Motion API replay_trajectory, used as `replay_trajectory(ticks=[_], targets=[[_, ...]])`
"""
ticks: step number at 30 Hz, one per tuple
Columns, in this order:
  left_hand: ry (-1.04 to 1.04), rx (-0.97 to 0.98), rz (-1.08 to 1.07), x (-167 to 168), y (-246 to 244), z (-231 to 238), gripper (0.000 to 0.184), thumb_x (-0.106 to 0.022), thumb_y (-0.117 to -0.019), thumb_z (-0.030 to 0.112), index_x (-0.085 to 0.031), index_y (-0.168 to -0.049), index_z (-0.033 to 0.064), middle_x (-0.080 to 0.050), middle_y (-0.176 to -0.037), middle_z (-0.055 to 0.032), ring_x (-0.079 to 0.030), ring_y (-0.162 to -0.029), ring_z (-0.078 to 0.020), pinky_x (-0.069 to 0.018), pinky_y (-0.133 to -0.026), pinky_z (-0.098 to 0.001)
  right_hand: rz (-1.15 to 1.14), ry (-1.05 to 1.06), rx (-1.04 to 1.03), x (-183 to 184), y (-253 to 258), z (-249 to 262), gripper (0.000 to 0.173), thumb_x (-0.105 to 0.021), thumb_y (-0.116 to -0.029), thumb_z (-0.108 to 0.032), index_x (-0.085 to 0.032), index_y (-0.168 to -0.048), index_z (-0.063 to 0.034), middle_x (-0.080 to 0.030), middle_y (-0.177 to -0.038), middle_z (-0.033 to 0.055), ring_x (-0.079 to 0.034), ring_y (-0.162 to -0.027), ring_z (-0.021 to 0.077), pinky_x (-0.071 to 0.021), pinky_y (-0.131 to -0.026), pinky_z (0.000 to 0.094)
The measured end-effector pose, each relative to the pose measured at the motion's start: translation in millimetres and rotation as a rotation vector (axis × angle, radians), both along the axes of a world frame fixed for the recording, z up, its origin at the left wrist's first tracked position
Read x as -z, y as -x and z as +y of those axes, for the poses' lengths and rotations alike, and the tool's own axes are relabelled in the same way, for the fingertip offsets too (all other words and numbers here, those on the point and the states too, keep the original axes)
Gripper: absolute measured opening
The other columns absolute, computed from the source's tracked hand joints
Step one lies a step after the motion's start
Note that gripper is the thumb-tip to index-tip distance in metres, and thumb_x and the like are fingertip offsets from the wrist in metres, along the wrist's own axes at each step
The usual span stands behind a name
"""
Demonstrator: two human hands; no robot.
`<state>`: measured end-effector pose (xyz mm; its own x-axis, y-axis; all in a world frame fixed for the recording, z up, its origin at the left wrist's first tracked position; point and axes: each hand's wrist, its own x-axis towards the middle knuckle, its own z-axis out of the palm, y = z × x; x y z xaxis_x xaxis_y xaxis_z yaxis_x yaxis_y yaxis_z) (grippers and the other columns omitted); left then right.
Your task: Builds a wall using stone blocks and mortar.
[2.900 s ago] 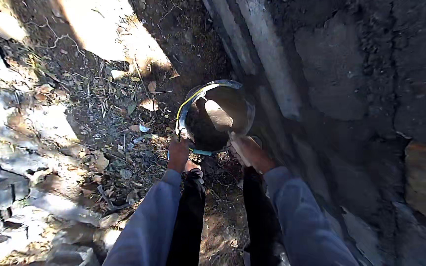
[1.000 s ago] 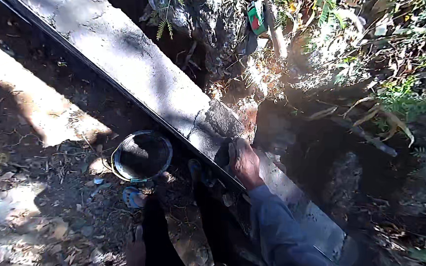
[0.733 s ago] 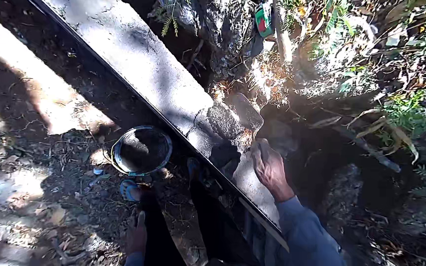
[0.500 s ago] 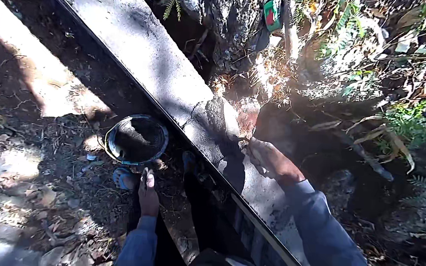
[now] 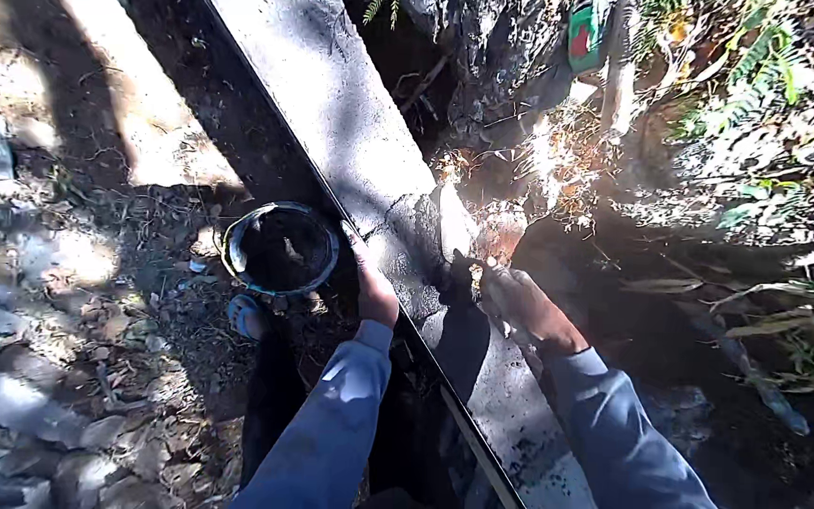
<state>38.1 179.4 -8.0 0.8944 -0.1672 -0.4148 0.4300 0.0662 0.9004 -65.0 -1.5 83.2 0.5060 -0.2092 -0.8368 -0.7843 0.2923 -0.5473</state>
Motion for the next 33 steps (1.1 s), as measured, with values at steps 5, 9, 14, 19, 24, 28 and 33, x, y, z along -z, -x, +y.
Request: replay_trajectory(ticks=[5, 9, 14, 19, 24, 28, 33], targets=[[-0.025, -0.019, -0.003, -1, 3, -7, 0.070, -0.009, -0.1087, 0.053, -0.005, -0.166, 0.0134, -0.009, -0.173, -0.0048, -0.009, -0.157, -0.0111, -0.0091, -0.129, -0.0361, -0.036, 0.002, -0.274, -6, -10, 13, 0.045, -0.028, -0.1131, -0.037, -0.055, -0.088, -0.0113, -0.049, -0.057, -0.0051, -0.049, -0.042, 0.0056, -0.0468, -0.041, 0.0207], [-0.015, -0.037, -0.023, -2, 1, -11, 0.072, -0.011, -0.1080, 0.056, -0.005, -0.166, 0.0132, -0.009, -0.172, -0.0057, -0.011, -0.157, -0.0115, -0.0105, -0.129, -0.0359, 0.011, 0.139, -0.489, -13, -19, 25, 0.050, -0.026, -0.1119, -0.044, -0.055, -0.092, -0.0089, -0.047, -0.060, -0.0019, -0.049, -0.046, 0.0091, -0.0475, -0.046, 0.0261], [0.000, -0.018, -0.005, 0, 0, -12, 0.073, -0.011, -0.1074, 0.057, 0.002, -0.165, 0.0140, -0.004, -0.173, -0.0055, -0.007, -0.158, -0.0118, -0.0096, -0.128, -0.0364, 0.154, 0.422, -0.909, -29, -38, 38, 0.059, -0.025, -0.1123, -0.047, -0.060, -0.109, 0.0000, -0.062, -0.086, 0.0176, -0.066, -0.084, 0.0335, -0.0520, -0.078, 0.0529], [-0.004, -0.028, -0.009, 0, 1, -11, 0.069, -0.011, -0.1089, 0.052, -0.002, -0.166, 0.0137, -0.006, -0.173, -0.0053, -0.009, -0.158, -0.0121, -0.0103, -0.128, -0.0362, 0.294, 0.592, -1.125, -39, -46, 39, 0.060, -0.027, -0.1103, -0.054, -0.060, -0.116, -0.0042, -0.067, -0.090, 0.0187, -0.069, -0.095, 0.0390, -0.0534, -0.077, 0.0569], [0.007, -0.001, -0.003, -4, 1, -9, 0.072, -0.010, -0.1078, 0.056, 0.001, -0.166, 0.0147, -0.005, -0.173, -0.0041, -0.008, -0.158, -0.0112, -0.0095, -0.129, -0.0365, 0.226, 0.778, -1.056, -29, -32, 29, 0.057, -0.030, -0.1096, -0.054, -0.061, -0.104, -0.0069, -0.064, -0.075, 0.0147, -0.070, -0.078, 0.0380, -0.0532, -0.064, 0.0557], [-0.028, 0.049, -0.003, -8, 3, -3, 0.072, -0.011, -0.1078, 0.056, 0.000, -0.166, 0.0143, -0.003, -0.173, -0.0043, -0.006, -0.158, -0.0107, -0.0088, -0.129, -0.0364, 0.155, 0.832, -0.931, -21, -19, 28, 0.055, -0.032, -0.1102, -0.048, -0.062, -0.096, -0.0045, -0.061, -0.069, 0.0154, -0.068, -0.069, 0.0383, -0.0522, -0.058, 0.0559], [-0.049, 0.072, 0.037, -9, 7, 5, 0.071, -0.011, -0.1086, 0.054, -0.006, -0.166, 0.0131, -0.011, -0.172, -0.0048, -0.012, -0.157, -0.0116, -0.0118, -0.129, -0.0368, -0.052, 0.488, -0.872, -33, -10, -13, 0.044, -0.045, -0.1089, -0.044, -0.062, -0.088, -0.0088, -0.052, -0.062, 0.0022, -0.053, -0.054, 0.0153, -0.0455, -0.053, 0.0377]])
